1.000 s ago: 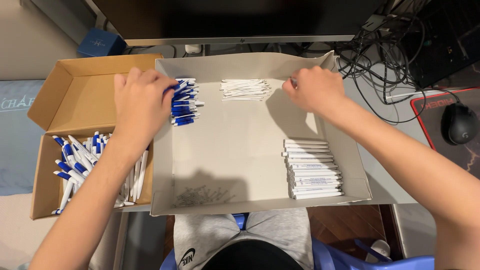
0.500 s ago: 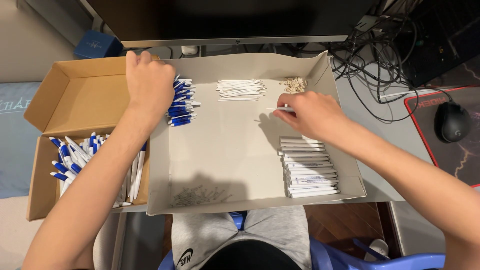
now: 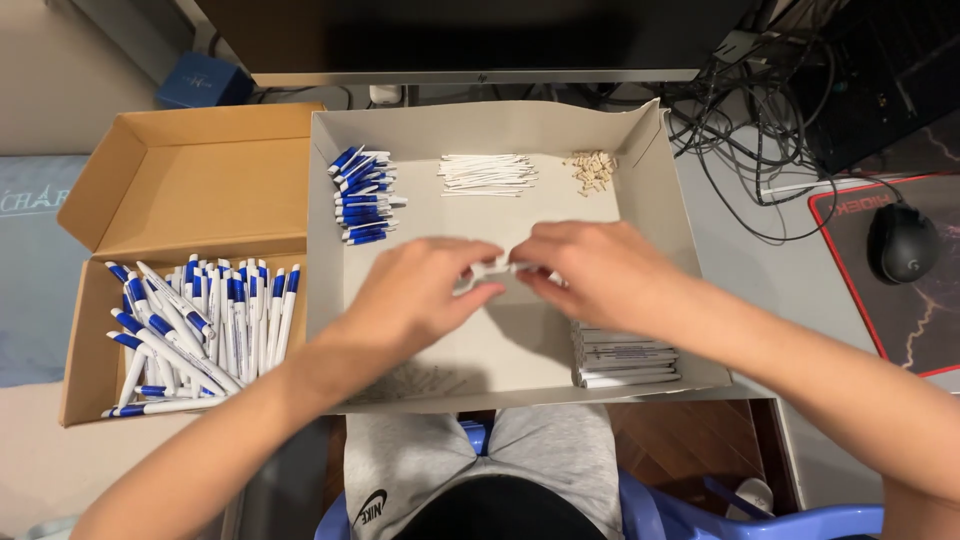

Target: Assembling pens from individual components including barrels, ink refills, and caps.

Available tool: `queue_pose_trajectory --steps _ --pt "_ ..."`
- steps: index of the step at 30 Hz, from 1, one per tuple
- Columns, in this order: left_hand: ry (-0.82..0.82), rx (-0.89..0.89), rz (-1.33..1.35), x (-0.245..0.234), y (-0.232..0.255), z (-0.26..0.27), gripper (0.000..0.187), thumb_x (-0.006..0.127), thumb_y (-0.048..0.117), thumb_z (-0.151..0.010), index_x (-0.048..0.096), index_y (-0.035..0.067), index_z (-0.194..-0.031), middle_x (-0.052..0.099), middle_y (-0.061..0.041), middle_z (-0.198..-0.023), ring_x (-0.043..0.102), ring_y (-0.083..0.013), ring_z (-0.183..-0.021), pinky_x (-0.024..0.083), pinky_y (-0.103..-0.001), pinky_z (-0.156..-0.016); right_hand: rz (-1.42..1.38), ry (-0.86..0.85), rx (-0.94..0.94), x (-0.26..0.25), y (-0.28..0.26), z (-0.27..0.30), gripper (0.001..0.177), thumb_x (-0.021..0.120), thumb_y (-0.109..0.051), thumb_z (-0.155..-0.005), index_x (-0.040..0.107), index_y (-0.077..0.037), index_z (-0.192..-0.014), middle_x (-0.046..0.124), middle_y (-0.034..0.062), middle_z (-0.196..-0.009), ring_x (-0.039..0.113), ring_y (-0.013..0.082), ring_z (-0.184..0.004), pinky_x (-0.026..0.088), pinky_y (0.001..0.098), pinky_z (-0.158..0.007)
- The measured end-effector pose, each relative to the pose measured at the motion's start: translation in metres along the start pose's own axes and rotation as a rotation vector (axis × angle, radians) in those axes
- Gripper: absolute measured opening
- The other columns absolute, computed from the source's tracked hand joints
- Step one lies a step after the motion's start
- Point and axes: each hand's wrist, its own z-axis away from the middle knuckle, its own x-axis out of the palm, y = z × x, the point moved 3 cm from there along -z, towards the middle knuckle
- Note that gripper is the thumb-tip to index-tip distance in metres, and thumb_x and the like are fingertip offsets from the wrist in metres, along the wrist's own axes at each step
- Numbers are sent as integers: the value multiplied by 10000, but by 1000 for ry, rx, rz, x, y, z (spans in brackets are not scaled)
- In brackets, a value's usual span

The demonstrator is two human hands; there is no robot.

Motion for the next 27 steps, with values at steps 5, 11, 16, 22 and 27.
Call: queue_pose_trajectory --steps 5,11,16,22,27 --pt "6 -88 -64 16 -5 17 211 587 253 -967 766 226 -1078 795 9 -909 753 -310 -883 585 -468 -808 84 7 -90 -9 -27 9 116 624 -202 -978 723 -143 -992 684 -1 -825 722 210 -824 616 387 -701" --pt "123 -104 -182 23 -15 51 225 557 275 -1006 767 324 -1069 797 106 -906 748 -228 -840 584 -382 -828 74 18 -79 -11 -30 20 129 615 -218 -995 715 -139 -976 683 2 -821 713 206 -815 612 369 -689" --pt "218 -167 -237 32 -46 74 203 577 316 -1013 761 384 -1064 787 188 -893 748 -138 -826 573 -303 -839 45 -7 -29 -14 -26 30 132 621 -218 -984 730 -150 -1017 718 5 -842 729 211 -840 619 377 -704" --pt "267 -203 -211 27 -47 90 202 602 290 -1007 788 361 -1038 800 138 -829 758 -188 -768 597 -323 -779 -14 -47 80 -15 -15 38 155 620 -214 -975 739 -175 -1065 765 -5 -893 754 223 -856 633 408 -736" --pt "270 -266 -216 19 -45 97 166 642 301 -982 778 370 -1048 798 141 -826 762 -177 -777 608 -340 -777 -79 -47 146 -12 -9 42 139 621 -242 -972 735 -208 -1046 785 -24 -908 739 215 -779 634 417 -724"
